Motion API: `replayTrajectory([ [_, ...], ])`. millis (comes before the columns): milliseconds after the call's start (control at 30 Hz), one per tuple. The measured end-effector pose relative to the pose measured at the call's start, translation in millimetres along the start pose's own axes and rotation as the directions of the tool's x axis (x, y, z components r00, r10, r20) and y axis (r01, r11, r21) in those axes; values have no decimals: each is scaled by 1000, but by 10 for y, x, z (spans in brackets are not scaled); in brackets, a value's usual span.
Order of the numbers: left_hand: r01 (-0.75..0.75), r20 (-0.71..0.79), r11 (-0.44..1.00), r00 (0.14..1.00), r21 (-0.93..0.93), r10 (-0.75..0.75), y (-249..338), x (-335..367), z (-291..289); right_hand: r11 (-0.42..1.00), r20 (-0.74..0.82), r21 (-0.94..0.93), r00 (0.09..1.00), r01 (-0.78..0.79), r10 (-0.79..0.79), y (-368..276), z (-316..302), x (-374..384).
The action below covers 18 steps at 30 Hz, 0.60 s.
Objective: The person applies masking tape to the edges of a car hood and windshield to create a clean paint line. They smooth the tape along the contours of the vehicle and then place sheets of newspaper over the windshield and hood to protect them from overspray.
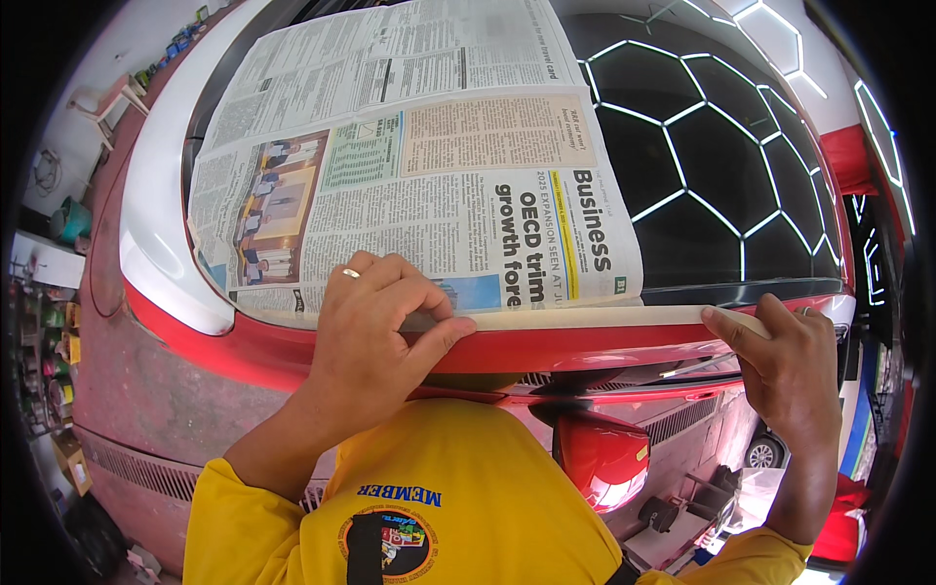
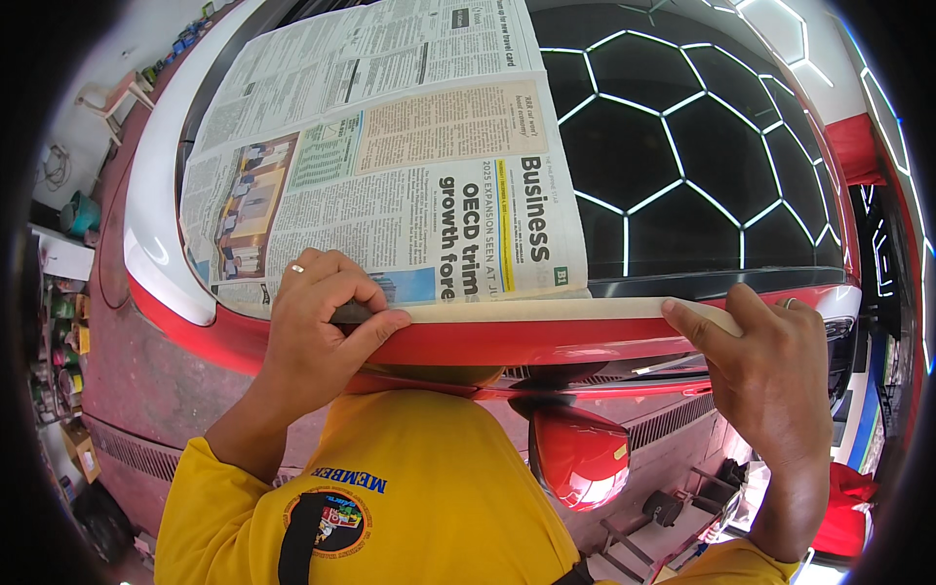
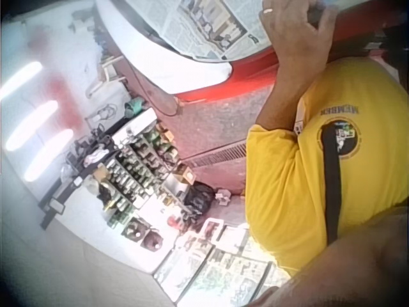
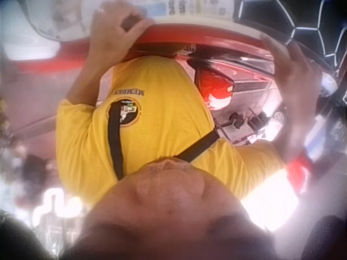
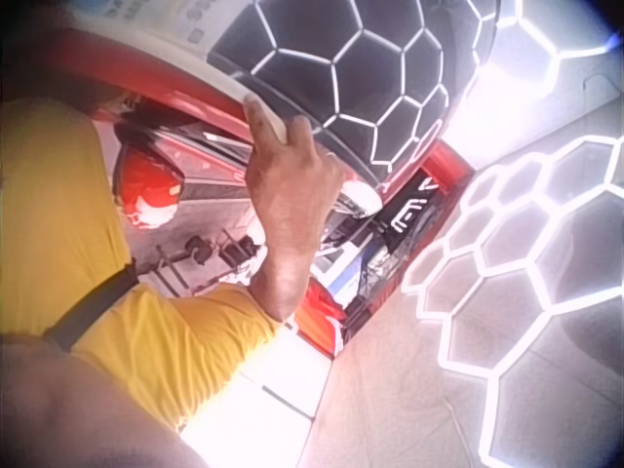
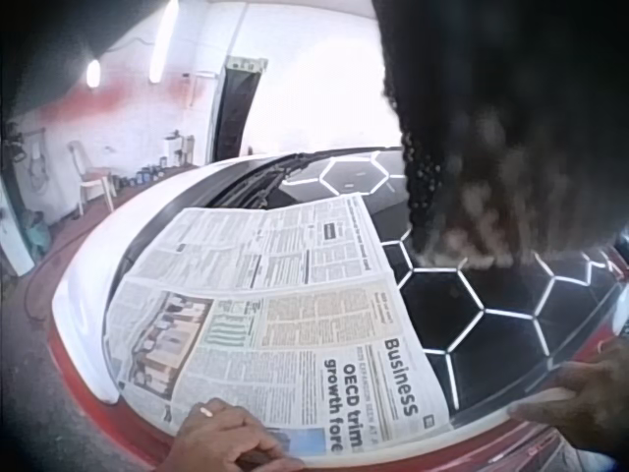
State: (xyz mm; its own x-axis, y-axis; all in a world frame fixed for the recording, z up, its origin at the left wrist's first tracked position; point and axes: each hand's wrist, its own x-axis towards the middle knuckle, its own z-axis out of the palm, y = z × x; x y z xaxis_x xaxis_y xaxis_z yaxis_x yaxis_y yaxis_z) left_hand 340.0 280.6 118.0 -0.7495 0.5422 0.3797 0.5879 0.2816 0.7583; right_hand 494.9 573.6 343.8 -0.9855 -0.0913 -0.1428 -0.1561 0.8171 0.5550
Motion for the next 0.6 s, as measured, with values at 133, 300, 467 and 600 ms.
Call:
replayTrajectory([
  [133,-48,52,996,998,74,45,-6,86,-73,1000,8,-28,1000,-13,14,-8,-5,9],
  [300,-92,51,987,995,131,86,-8,110,-135,1000,8,-5,1000,-20,20,-1,-31,55],
  [467,-1,81,999,997,-33,3,-65,180,-271,1000,20,-3,1000,-23,23,-7,-32,61],
  [600,-95,151,994,983,-61,103,-21,267,-250,999,25,-7,999,-45,45,-13,-32,65],
])
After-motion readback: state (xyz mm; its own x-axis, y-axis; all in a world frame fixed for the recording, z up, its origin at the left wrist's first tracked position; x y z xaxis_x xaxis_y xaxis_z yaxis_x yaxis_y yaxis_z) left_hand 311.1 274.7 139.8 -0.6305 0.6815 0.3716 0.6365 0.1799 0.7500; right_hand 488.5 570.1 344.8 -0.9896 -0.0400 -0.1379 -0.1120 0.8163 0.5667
